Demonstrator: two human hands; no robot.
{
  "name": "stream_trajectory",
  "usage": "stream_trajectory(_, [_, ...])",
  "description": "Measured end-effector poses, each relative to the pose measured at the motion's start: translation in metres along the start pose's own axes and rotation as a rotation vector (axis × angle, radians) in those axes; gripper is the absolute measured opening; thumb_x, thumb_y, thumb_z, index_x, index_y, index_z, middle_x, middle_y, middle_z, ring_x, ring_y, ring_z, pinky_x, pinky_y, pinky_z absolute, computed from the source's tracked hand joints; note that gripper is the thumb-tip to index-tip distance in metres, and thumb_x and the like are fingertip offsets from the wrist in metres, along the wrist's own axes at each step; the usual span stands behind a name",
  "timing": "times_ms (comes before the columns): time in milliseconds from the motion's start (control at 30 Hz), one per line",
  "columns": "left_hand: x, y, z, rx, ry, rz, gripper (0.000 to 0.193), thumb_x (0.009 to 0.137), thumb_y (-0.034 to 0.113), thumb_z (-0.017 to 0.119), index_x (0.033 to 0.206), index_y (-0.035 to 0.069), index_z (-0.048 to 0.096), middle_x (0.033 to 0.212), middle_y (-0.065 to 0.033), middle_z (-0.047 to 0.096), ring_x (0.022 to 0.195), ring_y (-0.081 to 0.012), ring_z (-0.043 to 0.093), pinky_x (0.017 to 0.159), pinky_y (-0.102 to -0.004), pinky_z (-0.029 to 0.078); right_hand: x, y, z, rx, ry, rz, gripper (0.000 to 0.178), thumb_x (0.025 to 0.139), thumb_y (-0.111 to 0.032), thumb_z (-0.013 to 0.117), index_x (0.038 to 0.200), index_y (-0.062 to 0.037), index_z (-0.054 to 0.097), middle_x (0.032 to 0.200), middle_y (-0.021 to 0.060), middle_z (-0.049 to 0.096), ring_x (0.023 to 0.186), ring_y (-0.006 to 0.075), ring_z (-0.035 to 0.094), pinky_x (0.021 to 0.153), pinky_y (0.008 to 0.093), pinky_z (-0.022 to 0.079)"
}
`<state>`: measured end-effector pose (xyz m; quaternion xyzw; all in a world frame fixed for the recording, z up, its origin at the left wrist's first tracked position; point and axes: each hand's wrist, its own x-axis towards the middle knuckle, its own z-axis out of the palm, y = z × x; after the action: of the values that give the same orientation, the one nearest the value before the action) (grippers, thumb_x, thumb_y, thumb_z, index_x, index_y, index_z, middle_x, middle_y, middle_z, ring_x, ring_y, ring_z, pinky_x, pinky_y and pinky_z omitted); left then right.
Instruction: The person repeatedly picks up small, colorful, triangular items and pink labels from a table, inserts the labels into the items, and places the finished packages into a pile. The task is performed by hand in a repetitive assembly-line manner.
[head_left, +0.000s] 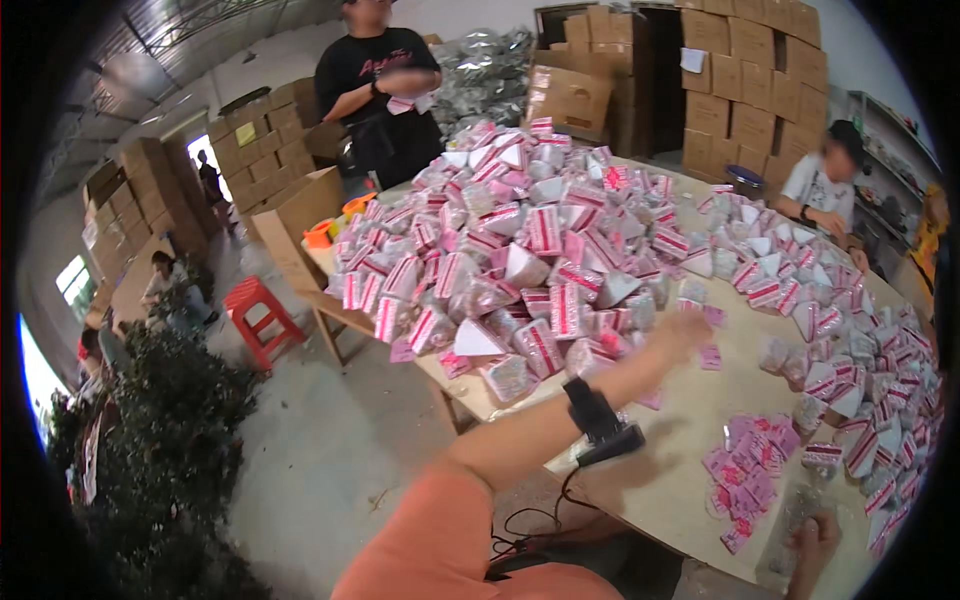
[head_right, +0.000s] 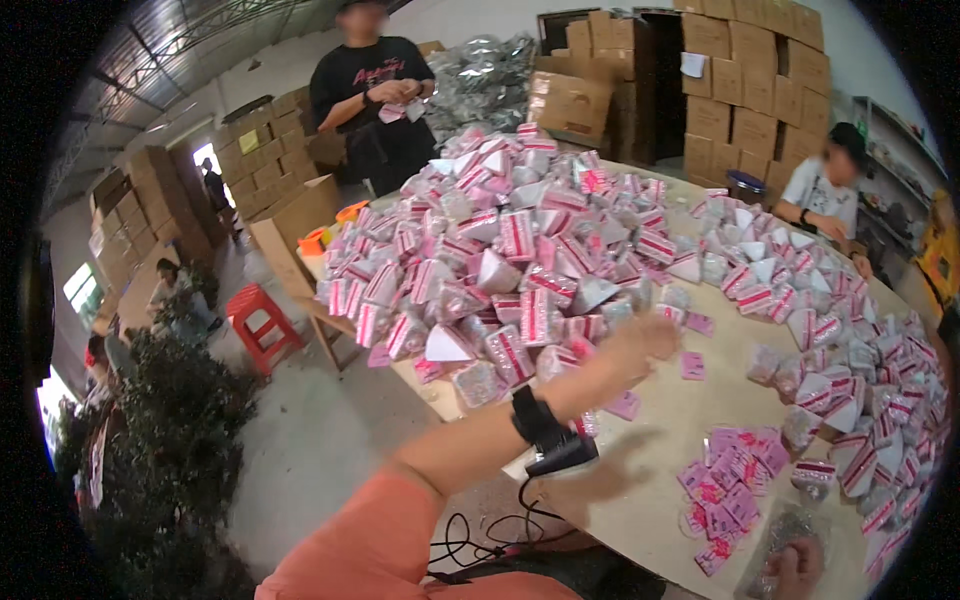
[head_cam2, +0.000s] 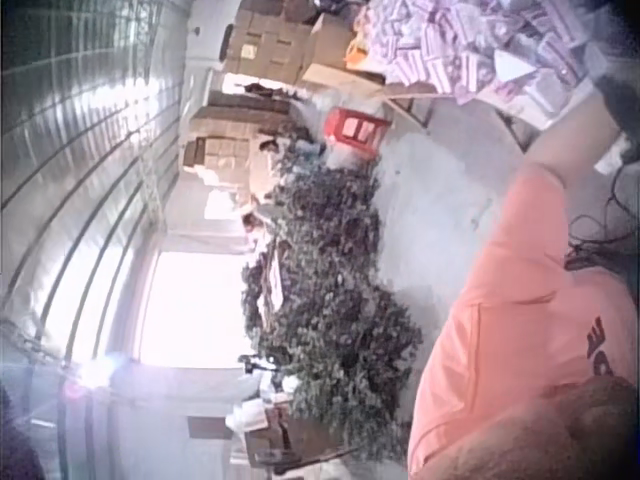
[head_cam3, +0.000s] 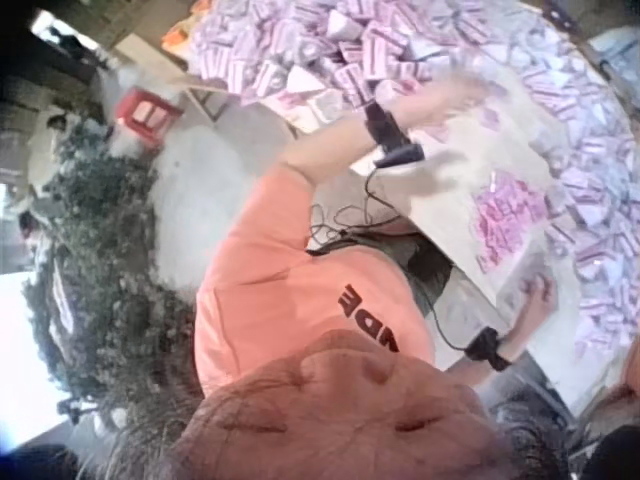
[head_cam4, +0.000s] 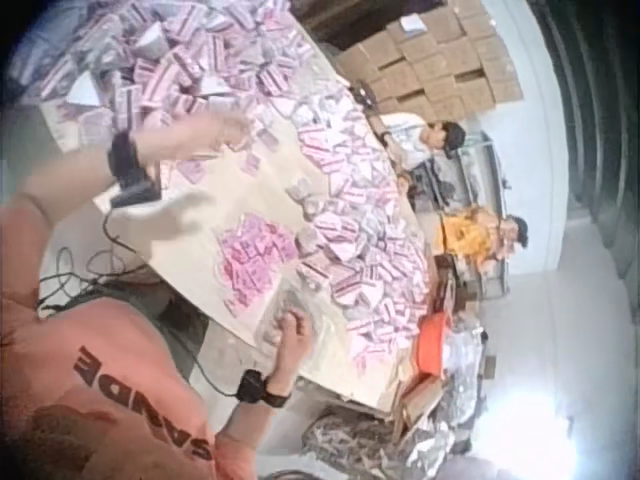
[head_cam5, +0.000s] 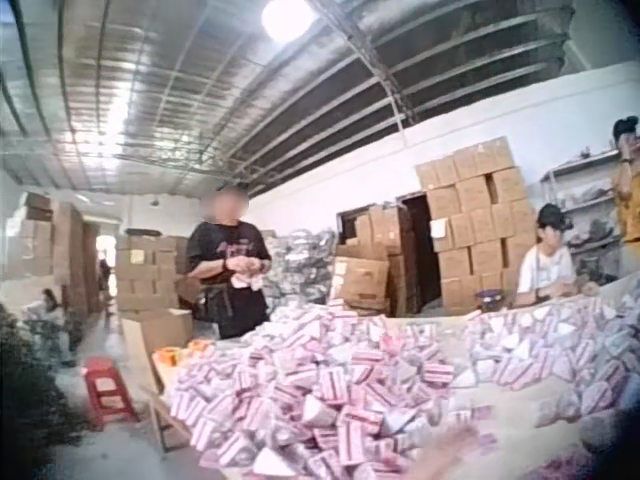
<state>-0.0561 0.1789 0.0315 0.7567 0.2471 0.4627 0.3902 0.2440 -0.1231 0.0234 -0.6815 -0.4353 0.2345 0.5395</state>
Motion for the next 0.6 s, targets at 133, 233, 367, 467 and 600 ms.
stream_trajectory(133, [-0.06, -0.002, 0.069, -0.117, -0.164, -0.159, 0.031, 0.081, 0.017, 0.06, 0.108, 0.001, 0.056, 0.089, -0.0106, 0.061, 0.082, -0.0227, 0.059, 0.074, -0.0334, 0.047, 0.014, 0.012, -0.055, -0.699, -0.074, -0.087, 0.021, 0.088, -0.013, 0.053, 0.103, -0.0032, 0.064, 0.08, 0.0115, 0.062, 0.072, 0.0215, 0.056, 0.071, 0.0342, 0.046])
stream_trajectory(233, [-0.094, 0.027, 0.089, -0.106, -0.29, -0.211, 0.033, 0.082, 0.018, 0.059, 0.109, 0.0, 0.054, 0.094, -0.0156, 0.059, 0.087, -0.0254, 0.058, 0.079, -0.0347, 0.047, 0.015, 0.025, -0.065, -1.016, -0.123, -0.011, 0.024, 0.09, -0.023, 0.053, 0.103, -0.0073, 0.065, 0.105, 0.0184, 0.063, 0.09, 0.0259, 0.06, 0.079, 0.0415, 0.046])
stream_trajectory(367, [-0.11, 0.035, 0.111, -0.149, -0.334, -0.164, 0.032, 0.079, 0.018, 0.059, 0.106, 0.001, 0.056, 0.105, -0.0184, 0.056, 0.097, -0.029, 0.057, 0.086, -0.0365, 0.046, 0.025, 0.134, -0.087, -0.892, -0.028, -0.224, 0.017, 0.07, -0.005, 0.056, 0.086, 0.0012, 0.057, 0.081, 0.016, 0.058, 0.078, 0.0309, 0.058, 0.068, 0.0387, 0.046])
stream_trajectory(467, [-0.118, 0.018, 0.115, 0.051, -0.404, 0.159, 0.029, 0.076, 0.017, 0.063, 0.102, 0.003, 0.061, 0.11, -0.0177, 0.055, 0.1, -0.029, 0.056, 0.088, -0.0366, 0.047, 0.013, 0.109, -0.075, -0.975, -0.021, -0.18, 0.021, 0.067, -0.002, 0.056, 0.088, 0.0012, 0.057, 0.084, 0.0183, 0.057, 0.082, 0.0372, 0.055, 0.072, 0.0429, 0.043])
stream_trajectory(600, [-0.119, 0.027, 0.112, -0.129, -0.404, -0.288, 0.03, 0.086, 0.016, 0.059, 0.111, -0.001, 0.056, 0.102, -0.0122, 0.062, 0.094, -0.0158, 0.061, 0.081, -0.029, 0.05, 0.021, 0.069, -0.051, -0.957, -0.043, -0.152, 0.011, 0.068, 0.0, 0.059, 0.079, 0.0009, 0.059, 0.082, 0.022, 0.059, 0.08, 0.0422, 0.056, 0.071, 0.0476, 0.044])
